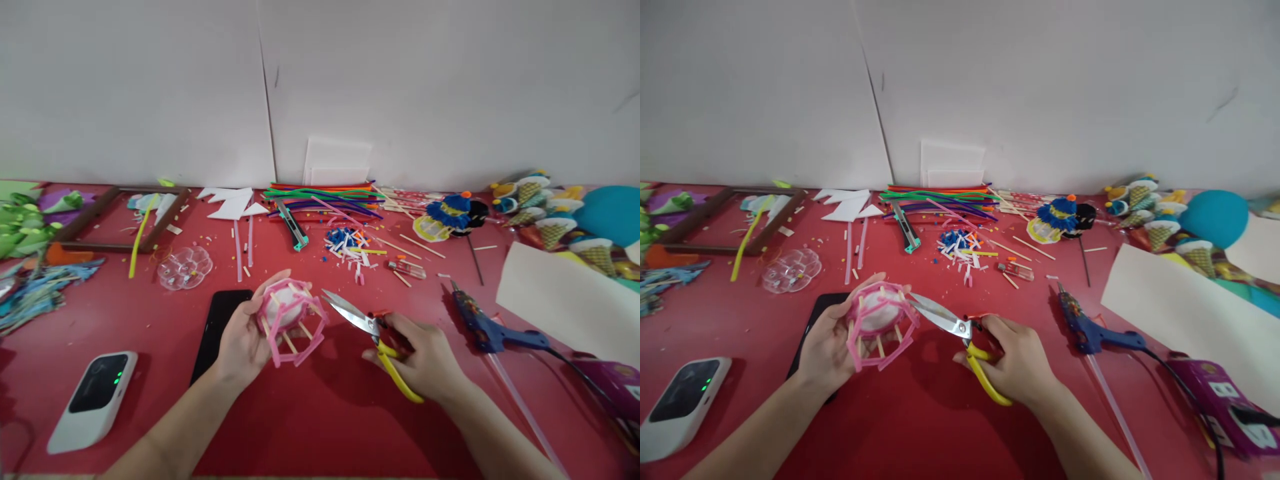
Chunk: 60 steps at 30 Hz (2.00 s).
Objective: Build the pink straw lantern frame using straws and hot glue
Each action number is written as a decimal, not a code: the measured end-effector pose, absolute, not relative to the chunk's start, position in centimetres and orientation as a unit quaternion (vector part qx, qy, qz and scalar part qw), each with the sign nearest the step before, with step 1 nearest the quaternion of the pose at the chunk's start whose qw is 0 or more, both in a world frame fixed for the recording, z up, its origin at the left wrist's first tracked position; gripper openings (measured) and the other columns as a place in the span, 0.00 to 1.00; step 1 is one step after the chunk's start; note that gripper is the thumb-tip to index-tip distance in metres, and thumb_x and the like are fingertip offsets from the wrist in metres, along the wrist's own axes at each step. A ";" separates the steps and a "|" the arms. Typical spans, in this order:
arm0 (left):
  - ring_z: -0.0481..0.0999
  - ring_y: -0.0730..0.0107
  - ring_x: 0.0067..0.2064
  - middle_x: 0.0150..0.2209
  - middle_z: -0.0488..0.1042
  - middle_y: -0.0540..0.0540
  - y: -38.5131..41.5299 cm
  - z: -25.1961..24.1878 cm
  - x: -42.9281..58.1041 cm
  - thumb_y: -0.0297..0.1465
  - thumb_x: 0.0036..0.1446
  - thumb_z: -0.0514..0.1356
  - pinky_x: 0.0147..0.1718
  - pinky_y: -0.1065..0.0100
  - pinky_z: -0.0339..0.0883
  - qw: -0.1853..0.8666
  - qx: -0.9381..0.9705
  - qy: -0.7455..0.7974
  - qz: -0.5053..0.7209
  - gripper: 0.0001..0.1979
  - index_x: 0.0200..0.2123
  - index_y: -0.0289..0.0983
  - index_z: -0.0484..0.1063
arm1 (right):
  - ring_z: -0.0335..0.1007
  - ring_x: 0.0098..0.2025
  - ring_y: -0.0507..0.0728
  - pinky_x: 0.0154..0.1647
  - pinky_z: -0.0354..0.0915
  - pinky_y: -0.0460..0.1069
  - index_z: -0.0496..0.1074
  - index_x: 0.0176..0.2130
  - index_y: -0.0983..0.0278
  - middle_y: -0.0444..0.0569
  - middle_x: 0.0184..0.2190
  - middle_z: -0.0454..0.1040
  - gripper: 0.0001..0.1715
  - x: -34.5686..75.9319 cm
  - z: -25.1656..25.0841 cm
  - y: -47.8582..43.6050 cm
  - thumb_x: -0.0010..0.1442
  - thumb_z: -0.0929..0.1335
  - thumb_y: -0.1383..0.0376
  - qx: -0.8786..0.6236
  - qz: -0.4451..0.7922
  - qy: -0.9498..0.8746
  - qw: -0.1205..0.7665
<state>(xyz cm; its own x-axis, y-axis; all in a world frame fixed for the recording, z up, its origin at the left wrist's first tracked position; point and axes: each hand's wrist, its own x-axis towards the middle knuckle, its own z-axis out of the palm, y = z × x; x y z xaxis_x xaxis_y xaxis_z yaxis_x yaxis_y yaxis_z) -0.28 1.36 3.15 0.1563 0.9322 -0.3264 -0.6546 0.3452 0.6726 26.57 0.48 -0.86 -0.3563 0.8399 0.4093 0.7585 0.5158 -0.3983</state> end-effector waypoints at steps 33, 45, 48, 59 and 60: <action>0.81 0.47 0.49 0.47 0.82 0.38 1.6 3.4 -0.3 0.28 0.59 0.52 0.47 0.45 0.77 0.760 0.112 0.368 0.525 0.30 0.66 0.35 0.62 | 0.61 0.15 0.49 0.19 0.52 0.45 0.67 0.25 0.61 0.40 0.15 0.69 0.29 26.3 -0.4 0.0 0.65 0.64 0.43 -0.460 0.074 -0.837 0.287; 0.83 0.51 0.47 0.45 0.82 0.39 1.7 3.3 -0.1 0.36 0.66 0.54 0.47 0.50 0.78 0.731 0.137 0.419 0.521 0.23 0.61 0.36 0.67 | 0.57 0.16 0.48 0.19 0.51 0.44 0.63 0.26 0.61 0.39 0.15 0.65 0.27 27.2 -0.8 0.7 0.63 0.66 0.44 -0.490 0.085 -0.819 0.286; 0.83 0.52 0.46 0.42 0.83 0.40 1.7 2.6 -0.5 0.37 0.66 0.55 0.48 0.50 0.78 0.745 0.140 0.406 0.510 0.20 0.56 0.35 0.72 | 0.58 0.17 0.49 0.19 0.51 0.45 0.63 0.26 0.61 0.39 0.16 0.65 0.26 27.3 -0.7 0.6 0.62 0.67 0.45 -0.483 0.104 -0.823 0.282; 0.81 0.53 0.52 0.53 0.80 0.42 1.6 2.3 -0.7 0.34 0.65 0.58 0.46 0.58 0.79 0.749 0.218 0.351 0.519 0.24 0.64 0.41 0.65 | 0.59 0.17 0.50 0.20 0.52 0.46 0.69 0.31 0.62 0.42 0.18 0.70 0.23 27.2 -0.6 0.5 0.63 0.66 0.45 -0.491 0.106 -0.822 0.267; 0.80 0.54 0.52 0.54 0.79 0.42 1.6 2.2 -0.6 0.36 0.65 0.59 0.47 0.60 0.79 0.742 0.229 0.354 0.522 0.25 0.64 0.42 0.65 | 0.60 0.17 0.50 0.20 0.52 0.45 0.68 0.31 0.62 0.42 0.19 0.70 0.23 27.2 -0.6 0.5 0.63 0.66 0.45 -0.489 0.103 -0.823 0.270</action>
